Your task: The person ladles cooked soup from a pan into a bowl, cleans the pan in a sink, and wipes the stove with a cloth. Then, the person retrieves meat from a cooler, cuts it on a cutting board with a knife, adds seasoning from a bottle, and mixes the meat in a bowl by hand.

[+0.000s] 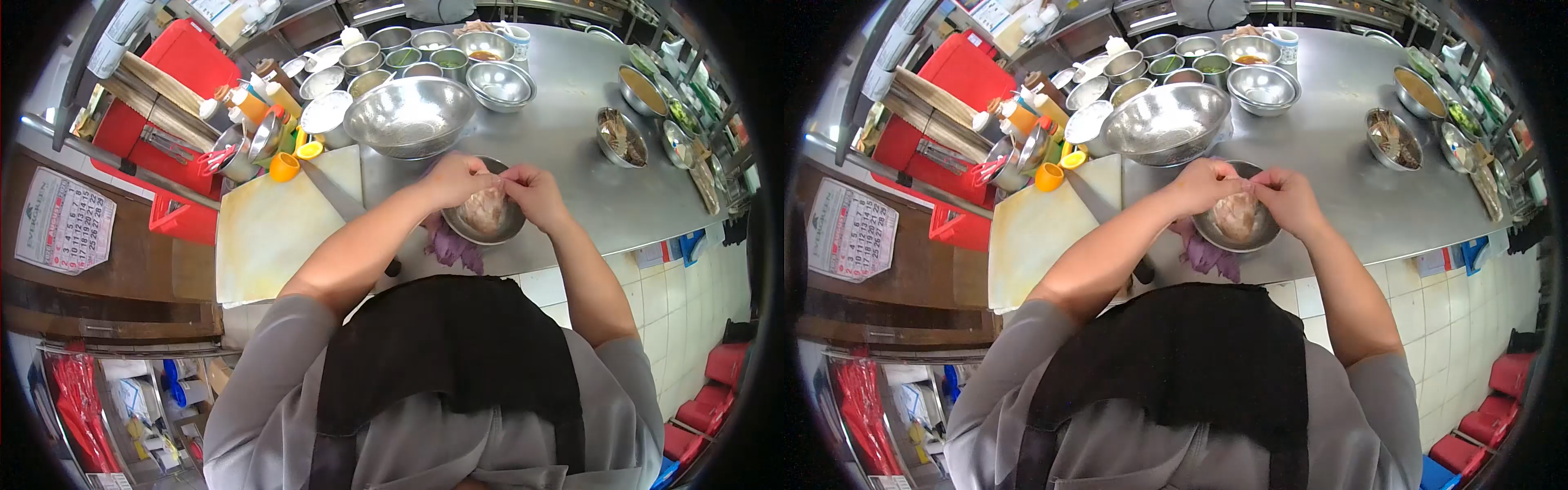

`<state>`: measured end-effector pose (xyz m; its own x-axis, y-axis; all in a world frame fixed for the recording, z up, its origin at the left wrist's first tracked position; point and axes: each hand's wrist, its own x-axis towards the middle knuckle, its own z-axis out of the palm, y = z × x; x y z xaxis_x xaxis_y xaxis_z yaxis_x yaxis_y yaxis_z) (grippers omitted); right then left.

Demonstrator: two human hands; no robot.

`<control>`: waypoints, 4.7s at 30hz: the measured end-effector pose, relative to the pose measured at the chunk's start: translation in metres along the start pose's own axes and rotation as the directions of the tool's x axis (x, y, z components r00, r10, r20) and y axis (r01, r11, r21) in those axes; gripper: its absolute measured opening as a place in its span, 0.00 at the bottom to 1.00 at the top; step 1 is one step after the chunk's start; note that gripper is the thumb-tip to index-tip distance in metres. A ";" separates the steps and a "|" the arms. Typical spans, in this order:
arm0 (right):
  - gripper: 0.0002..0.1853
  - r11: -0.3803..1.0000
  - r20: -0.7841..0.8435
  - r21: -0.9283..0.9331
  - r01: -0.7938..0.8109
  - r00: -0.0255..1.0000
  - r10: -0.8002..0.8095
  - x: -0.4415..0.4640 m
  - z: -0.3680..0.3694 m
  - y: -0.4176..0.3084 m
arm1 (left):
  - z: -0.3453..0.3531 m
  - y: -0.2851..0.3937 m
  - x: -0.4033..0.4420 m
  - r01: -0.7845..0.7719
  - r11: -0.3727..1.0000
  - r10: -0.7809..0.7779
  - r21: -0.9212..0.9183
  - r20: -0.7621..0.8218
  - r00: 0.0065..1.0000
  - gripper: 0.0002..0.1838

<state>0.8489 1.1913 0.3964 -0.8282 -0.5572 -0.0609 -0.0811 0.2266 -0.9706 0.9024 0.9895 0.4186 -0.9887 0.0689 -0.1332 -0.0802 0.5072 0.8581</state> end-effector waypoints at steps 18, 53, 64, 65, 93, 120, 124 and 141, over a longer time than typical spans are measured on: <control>0.26 0.996 0.256 0.050 0.077 0.963 -0.088 -0.020 -0.006 -0.002 | 0.012 0.018 0.013 0.257 0.650 -0.271 -0.715 0.098 0.958 0.24; 0.28 0.869 -0.030 -0.462 0.177 0.976 -0.214 0.078 0.075 -0.054 | -0.209 -0.076 -0.101 -0.428 0.292 -0.317 -0.856 -0.508 0.801 0.21; 0.14 0.939 -0.277 -0.112 0.325 0.897 -0.344 0.061 0.044 -0.103 | -0.188 -0.048 -0.052 -0.067 0.633 -0.351 -0.771 -0.362 0.864 0.42; 0.14 0.934 -0.279 -0.127 0.333 0.892 -0.356 0.060 0.045 -0.102 | -0.185 -0.048 -0.052 -0.017 0.709 -0.341 -0.705 -0.364 0.867 0.45; 0.11 0.689 -0.183 -0.692 0.217 0.870 -0.458 0.386 0.048 -0.135 | -0.169 -0.203 -0.174 0.430 0.788 0.135 0.440 -0.806 0.577 0.18; 0.41 0.834 -0.401 -0.532 0.148 0.823 -0.402 0.525 0.228 -0.145 | -0.179 -0.192 -0.173 0.494 0.788 -0.014 0.369 -0.790 0.613 0.23; 0.41 0.754 -0.342 -0.497 0.430 0.701 -0.626 0.501 0.177 -0.208 | -0.177 -0.191 -0.172 0.488 0.793 -0.013 0.364 -0.791 0.611 0.21; 0.45 0.624 0.332 -0.774 0.112 0.910 0.248 0.034 -0.058 -0.160 | -0.166 -0.209 -0.168 0.549 0.652 0.094 0.523 -0.774 0.626 0.23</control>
<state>0.8014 1.1821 0.5631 -0.5900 -0.7160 -0.3731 -0.5724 0.6969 -0.4320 1.0642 0.7290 0.3438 -0.7247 -0.5741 0.3810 -0.5289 0.8179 0.2265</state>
